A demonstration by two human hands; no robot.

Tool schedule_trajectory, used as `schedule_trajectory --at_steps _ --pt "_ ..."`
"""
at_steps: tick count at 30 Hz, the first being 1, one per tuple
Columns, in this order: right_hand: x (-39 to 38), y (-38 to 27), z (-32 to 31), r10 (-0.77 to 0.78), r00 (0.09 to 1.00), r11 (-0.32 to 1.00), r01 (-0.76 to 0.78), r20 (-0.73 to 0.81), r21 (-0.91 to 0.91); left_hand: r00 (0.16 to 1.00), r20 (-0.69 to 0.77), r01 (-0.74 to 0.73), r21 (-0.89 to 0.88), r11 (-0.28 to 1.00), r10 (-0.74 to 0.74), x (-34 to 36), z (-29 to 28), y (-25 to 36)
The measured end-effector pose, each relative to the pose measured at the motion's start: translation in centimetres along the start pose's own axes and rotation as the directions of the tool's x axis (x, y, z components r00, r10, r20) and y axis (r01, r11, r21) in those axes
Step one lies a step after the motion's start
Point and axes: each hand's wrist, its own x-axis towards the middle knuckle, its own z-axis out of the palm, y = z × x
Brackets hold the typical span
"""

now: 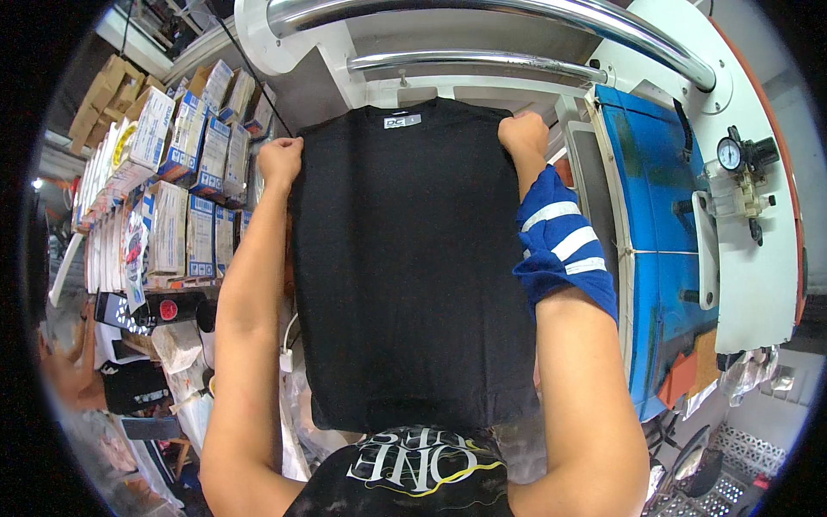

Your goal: The person places a black t-shirt on a heat press, aligns a printed transfer sheet with a car graphic, and uses a heat press to apply the design. They then remove the t-shirt and place it on a chair, repeating the process with another t-shirt.

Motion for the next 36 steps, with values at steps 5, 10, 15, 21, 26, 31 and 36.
schedule_trajectory --at_steps 5,10,15,21,26,31,36 --pt "-3.4 -0.7 3.0 -0.666 0.704 0.73 0.547 -0.247 -0.409 0.68 -0.242 -0.661 0.206 0.721 0.693 -2.8 1.9 2.6" --pt "-10.5 -5.2 6.6 -0.77 0.62 0.567 0.773 0.152 -0.283 0.638 0.327 -0.756 0.096 0.648 0.697 -7.3 5.2 7.0" --pt "-11.4 -5.7 4.3 -0.709 0.692 0.607 0.696 0.136 -0.384 0.641 0.35 -0.767 0.252 0.59 0.683 -8.7 3.2 8.5" --pt "-29.5 9.7 -5.2 -0.723 0.635 0.587 0.772 0.272 -0.245 0.541 0.491 -0.786 0.006 0.618 0.683 -31.3 -10.0 -0.6" --pt "-39.1 25.2 -10.2 -0.368 0.917 0.911 0.389 0.154 -0.137 0.68 0.519 -0.651 0.102 0.752 0.518 -40.7 -18.3 -11.0" --pt "-36.2 26.5 -11.3 0.074 0.925 0.9 -0.224 0.373 0.375 0.935 0.352 0.22 -0.464 0.858 -0.05 -39.7 -16.2 -18.8" --pt "-34.6 28.0 -13.6 0.16 0.78 0.915 -0.347 0.605 0.205 0.636 0.724 0.59 -0.233 0.773 -0.267 -36.8 -18.3 -17.2"
